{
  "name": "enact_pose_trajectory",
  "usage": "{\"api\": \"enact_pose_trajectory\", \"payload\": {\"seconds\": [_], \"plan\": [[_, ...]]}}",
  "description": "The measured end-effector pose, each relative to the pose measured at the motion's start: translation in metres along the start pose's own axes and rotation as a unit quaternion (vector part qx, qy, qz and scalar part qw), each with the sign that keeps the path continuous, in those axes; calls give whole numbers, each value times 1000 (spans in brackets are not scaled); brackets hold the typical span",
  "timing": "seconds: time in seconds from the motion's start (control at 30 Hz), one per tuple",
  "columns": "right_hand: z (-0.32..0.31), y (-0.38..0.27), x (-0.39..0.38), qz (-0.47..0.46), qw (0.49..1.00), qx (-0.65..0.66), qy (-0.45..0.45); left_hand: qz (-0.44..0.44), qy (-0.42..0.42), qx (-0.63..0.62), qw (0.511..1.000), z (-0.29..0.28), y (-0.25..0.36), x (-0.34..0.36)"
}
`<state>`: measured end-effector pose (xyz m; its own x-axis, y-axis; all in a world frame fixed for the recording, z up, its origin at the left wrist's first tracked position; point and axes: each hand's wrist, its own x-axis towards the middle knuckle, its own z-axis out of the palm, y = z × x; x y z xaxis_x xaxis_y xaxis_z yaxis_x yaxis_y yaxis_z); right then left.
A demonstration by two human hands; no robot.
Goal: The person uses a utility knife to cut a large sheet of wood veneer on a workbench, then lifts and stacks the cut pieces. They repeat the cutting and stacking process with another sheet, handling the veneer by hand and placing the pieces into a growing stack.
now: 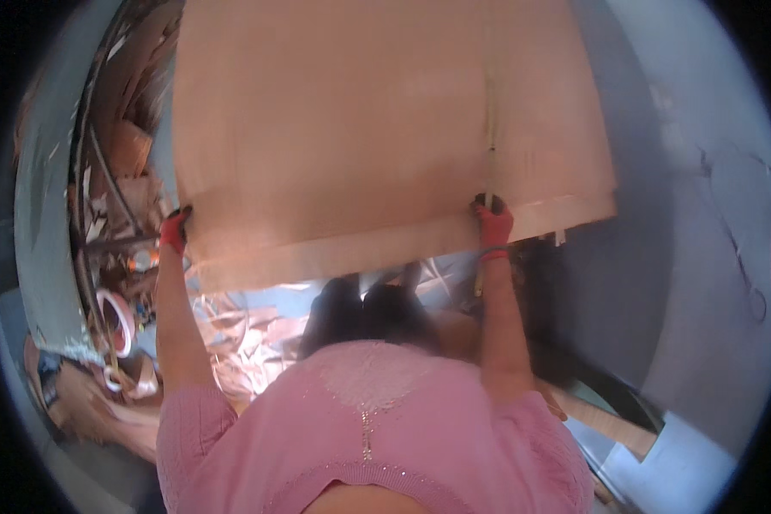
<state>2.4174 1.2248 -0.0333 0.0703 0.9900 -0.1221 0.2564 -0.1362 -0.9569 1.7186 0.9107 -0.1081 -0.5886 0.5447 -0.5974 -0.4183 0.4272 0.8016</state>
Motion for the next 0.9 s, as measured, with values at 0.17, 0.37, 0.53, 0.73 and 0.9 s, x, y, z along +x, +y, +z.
{"api": "enact_pose_trajectory", "payload": {"seconds": [0.17,0.37,0.53,0.73,0.9], "plan": [[-31,-18,9,46,996,72,-31,-7,-36,-53,998,6,7,10],[-77,-107,-21,167,981,76,-62,224,307,267,885,38,22,-44],[-130,-74,-9,22,998,-56,-8,385,177,470,774,200,14,-145],[-145,-43,43,-57,988,-140,7,474,62,567,671,408,9,-225],[-236,3,139,-107,948,10,300,484,-86,625,606,528,14,-274]]}}
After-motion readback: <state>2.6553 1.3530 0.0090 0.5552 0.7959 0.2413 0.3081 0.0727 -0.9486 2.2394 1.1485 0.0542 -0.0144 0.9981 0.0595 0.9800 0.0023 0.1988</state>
